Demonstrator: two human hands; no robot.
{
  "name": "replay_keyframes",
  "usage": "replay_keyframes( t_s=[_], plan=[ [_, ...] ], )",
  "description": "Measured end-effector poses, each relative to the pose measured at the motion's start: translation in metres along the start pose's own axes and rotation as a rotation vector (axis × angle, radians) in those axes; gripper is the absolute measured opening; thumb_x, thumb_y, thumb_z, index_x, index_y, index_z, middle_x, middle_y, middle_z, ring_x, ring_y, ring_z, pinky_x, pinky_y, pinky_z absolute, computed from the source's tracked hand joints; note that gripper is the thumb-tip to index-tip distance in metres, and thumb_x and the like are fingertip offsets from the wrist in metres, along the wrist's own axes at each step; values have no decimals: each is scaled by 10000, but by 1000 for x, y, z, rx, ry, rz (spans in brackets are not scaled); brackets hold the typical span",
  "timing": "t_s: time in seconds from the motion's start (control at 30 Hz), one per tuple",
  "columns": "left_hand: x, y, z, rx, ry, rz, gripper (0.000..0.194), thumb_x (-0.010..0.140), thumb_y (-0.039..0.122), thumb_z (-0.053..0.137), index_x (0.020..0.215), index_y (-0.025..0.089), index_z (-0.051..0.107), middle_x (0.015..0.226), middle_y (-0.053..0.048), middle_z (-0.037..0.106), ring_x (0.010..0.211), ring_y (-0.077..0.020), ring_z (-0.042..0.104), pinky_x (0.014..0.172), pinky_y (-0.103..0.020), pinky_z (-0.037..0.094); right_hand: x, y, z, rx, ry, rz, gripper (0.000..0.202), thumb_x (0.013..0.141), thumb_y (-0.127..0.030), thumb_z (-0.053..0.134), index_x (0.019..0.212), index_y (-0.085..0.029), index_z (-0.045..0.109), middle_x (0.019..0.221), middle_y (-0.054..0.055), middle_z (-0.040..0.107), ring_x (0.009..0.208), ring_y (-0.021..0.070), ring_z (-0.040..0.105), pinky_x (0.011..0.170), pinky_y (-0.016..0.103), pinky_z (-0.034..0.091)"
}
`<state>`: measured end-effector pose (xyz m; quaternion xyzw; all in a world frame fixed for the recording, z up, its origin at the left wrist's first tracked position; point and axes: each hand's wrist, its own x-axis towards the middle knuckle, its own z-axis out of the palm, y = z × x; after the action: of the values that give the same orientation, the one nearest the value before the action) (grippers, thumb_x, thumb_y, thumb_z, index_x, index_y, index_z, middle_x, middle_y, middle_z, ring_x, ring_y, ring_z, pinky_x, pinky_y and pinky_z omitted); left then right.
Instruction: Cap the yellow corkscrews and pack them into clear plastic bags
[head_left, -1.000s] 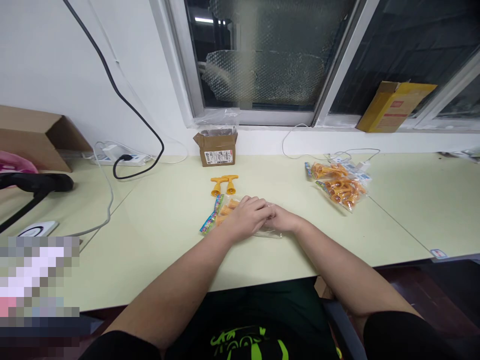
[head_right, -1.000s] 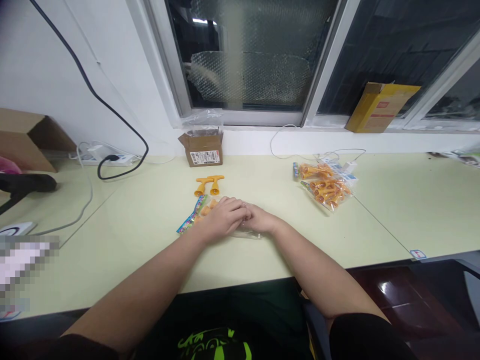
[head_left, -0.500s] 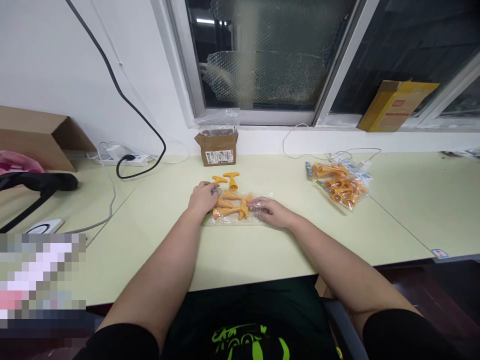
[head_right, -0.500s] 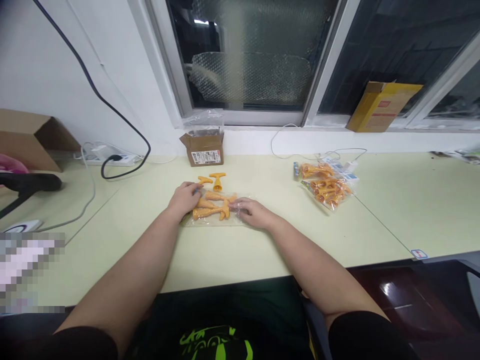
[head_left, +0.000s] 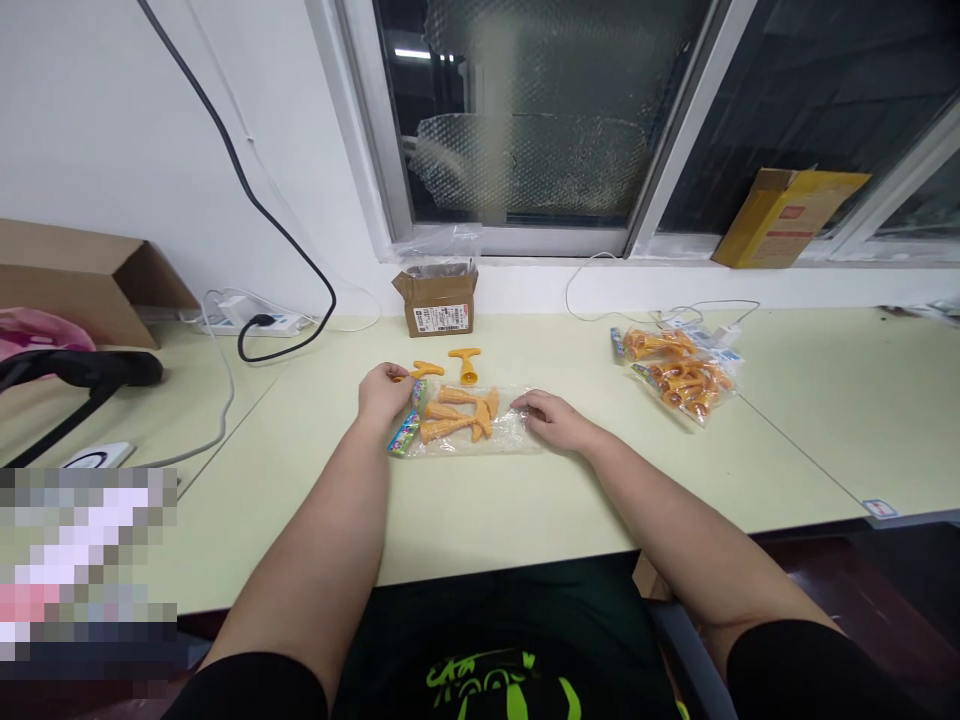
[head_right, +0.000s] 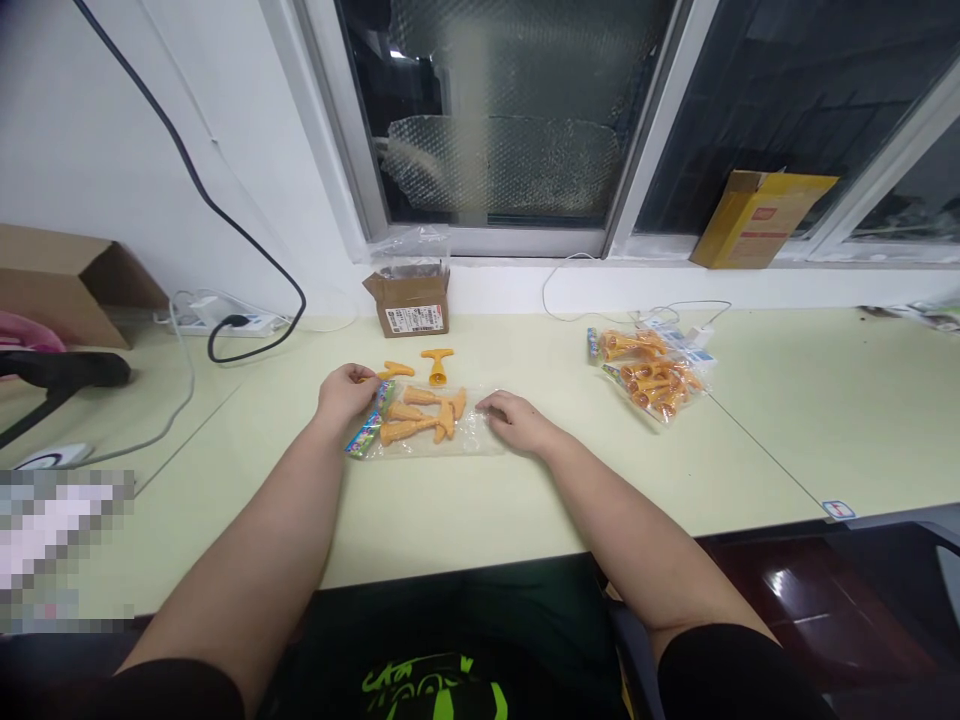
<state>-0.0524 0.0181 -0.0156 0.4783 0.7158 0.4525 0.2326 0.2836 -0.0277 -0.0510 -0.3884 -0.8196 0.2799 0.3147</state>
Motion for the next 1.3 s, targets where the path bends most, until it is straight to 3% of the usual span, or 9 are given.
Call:
replay_keyframes(
  t_s=[0.13, 0.23, 0.37, 0.57, 0.67, 0.83, 0.93, 1.03, 1.3],
  plan=[
    [9, 3, 0, -310, 133, -26, 151, 746, 233, 666, 866, 191, 585, 890, -32, 655, 843, -175, 685, 803, -322, 576, 1, 3, -1, 19, 54, 19, 343, 835, -91, 532, 1108, -183, 719, 1129, 93, 679, 1003, 211, 633, 931, 391, 495],
    [5, 13, 3, -692, 122, 56, 199, 778, 251, 671, 887, 208, 510, 985, -28, 646, 951, -148, 691, 874, -313, 593, 3, 4, -8, 56, 274, 101, 319, 821, -125, 539, 1086, -189, 704, 1062, 73, 659, 934, 199, 609, 900, 381, 493],
    [-26, 32, 12, -897, -292, 202, 399, 692, 284, 849, 926, 208, 534, 1041, -36, 685, 923, -146, 696, 920, -356, 599, 3, -10, -21, 336, 461, 162, 368, 853, -314, 649, 1207, -211, 652, 1018, 50, 649, 843, 172, 591, 796, 334, 506],
    [-80, 57, 28, -619, -722, 415, 410, 746, 357, 861, 1000, 188, 587, 1178, -118, 688, 1053, -227, 685, 946, -440, 589, 4, -44, -18, 905, 132, 310, 528, 800, -533, 741, 1203, -204, 655, 903, 47, 712, 676, 143, 612, 543, 251, 458],
    [-81, 58, 28, -518, -647, 496, 428, 768, 377, 832, 1077, 204, 590, 1251, -121, 654, 1157, -246, 641, 961, -432, 575, 2, -45, -23, 896, 149, 337, 412, 741, -471, 810, 1018, -188, 697, 791, 23, 698, 602, 115, 573, 522, 234, 446],
    [-48, 40, 14, -59, -116, 540, 233, 847, 335, 695, 1038, 218, 629, 1145, -95, 628, 1097, -266, 617, 973, -457, 534, -16, -27, -67, 857, 471, 378, 356, 742, -460, 785, 972, -202, 701, 623, -27, 586, 517, 97, 487, 441, 209, 347],
    [-35, 30, 8, 175, -56, 540, 221, 839, 316, 677, 1038, 221, 667, 1132, -102, 628, 1139, -311, 576, 1022, -490, 482, -27, -16, -86, 770, 353, 553, 319, 729, -396, 814, 929, -163, 725, 581, -18, 575, 472, 80, 443, 384, 193, 251],
    [-41, 32, 9, 231, -210, 657, 224, 873, 335, 657, 1070, 234, 694, 1171, -91, 647, 1211, -316, 536, 1078, -484, 427, -29, -11, -82, 746, 209, 631, 296, 748, -361, 837, 939, -158, 740, 635, 12, 651, 484, 78, 478, 369, 178, 292],
    [-117, 61, 52, 325, -536, 1057, 327, 1025, 329, 480, 1286, 277, 670, 1001, -68, 639, 1016, -251, 566, 921, -424, 435, -17, -23, -41, 968, -157, 520, 346, 839, -352, 817, 1117, -173, 716, 1037, 96, 783, 865, 172, 744, 716, 262, 626]
  ],
)
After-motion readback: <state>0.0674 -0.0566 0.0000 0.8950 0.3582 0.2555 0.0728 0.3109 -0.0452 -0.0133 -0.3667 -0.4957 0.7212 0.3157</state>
